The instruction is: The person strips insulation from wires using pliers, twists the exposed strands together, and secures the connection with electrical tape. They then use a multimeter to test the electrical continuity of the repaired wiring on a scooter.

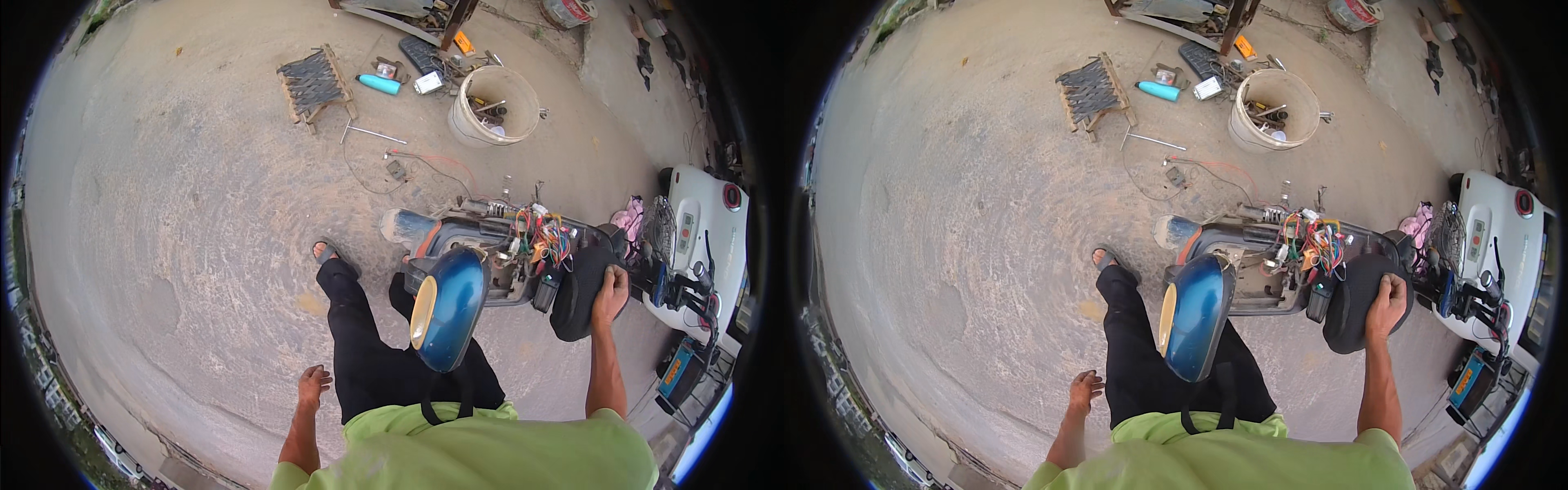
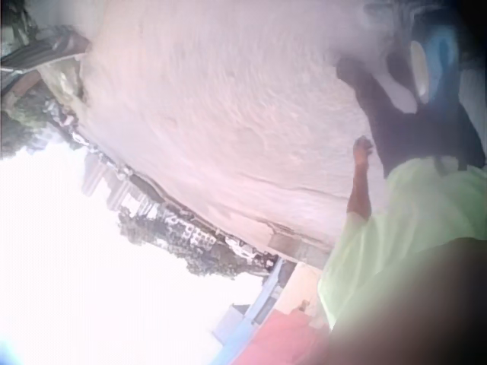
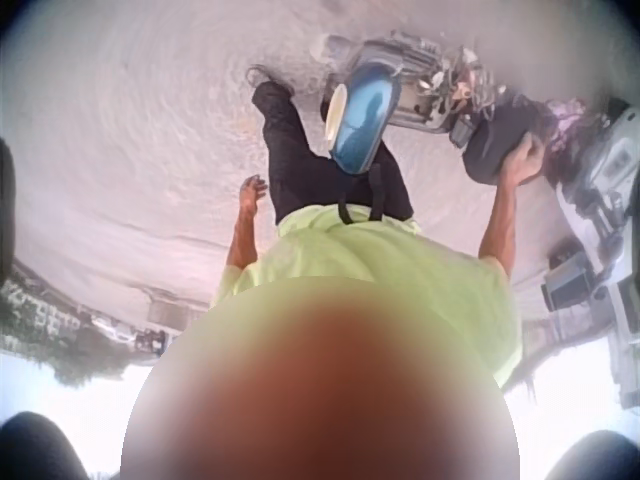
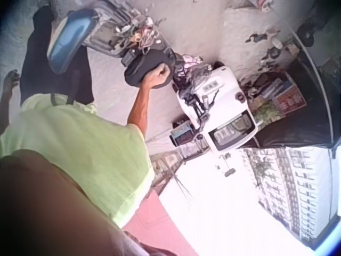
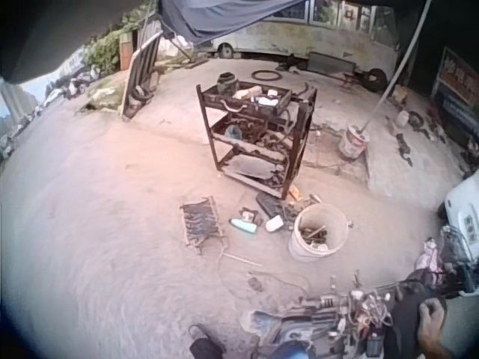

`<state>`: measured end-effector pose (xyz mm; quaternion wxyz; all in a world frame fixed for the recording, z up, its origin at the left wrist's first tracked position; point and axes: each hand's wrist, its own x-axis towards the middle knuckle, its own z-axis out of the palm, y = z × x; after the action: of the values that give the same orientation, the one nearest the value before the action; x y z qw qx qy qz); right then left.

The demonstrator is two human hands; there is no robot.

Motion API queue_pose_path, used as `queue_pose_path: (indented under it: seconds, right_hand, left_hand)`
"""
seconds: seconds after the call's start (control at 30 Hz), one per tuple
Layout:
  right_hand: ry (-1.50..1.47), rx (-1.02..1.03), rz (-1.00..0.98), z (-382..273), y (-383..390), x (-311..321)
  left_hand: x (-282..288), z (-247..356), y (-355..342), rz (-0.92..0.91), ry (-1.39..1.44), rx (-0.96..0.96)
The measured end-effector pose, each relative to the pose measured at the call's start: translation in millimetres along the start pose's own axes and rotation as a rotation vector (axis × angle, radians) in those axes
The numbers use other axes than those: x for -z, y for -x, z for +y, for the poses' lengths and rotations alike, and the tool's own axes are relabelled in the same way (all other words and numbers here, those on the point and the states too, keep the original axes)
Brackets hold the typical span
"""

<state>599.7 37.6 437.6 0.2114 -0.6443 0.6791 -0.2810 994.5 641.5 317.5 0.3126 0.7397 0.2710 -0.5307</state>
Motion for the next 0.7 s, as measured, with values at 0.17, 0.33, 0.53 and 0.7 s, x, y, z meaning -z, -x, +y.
queue_pose_path:
  seconds: [0.17,0.33,0.53,0.7]
  right_hand:
    - [0.047,-0.033,0.053,1,0,-2]
    - [0.095,-0.058,0.104,4,-1,-1]
    - [0.263,-0.088,0.157,-18,-8,-6]
    - [0.279,-0.133,0.158,-10,-3,-1]
  left_hand:
    - [9,110,-43,-0.072,-0.207,-0.034]
    - [11,229,-84,-0.169,-0.374,-0.088]
    - [25,358,-111,-0.169,-0.494,-0.195]
    - [15,429,-122,-0.141,-0.66,-0.231]
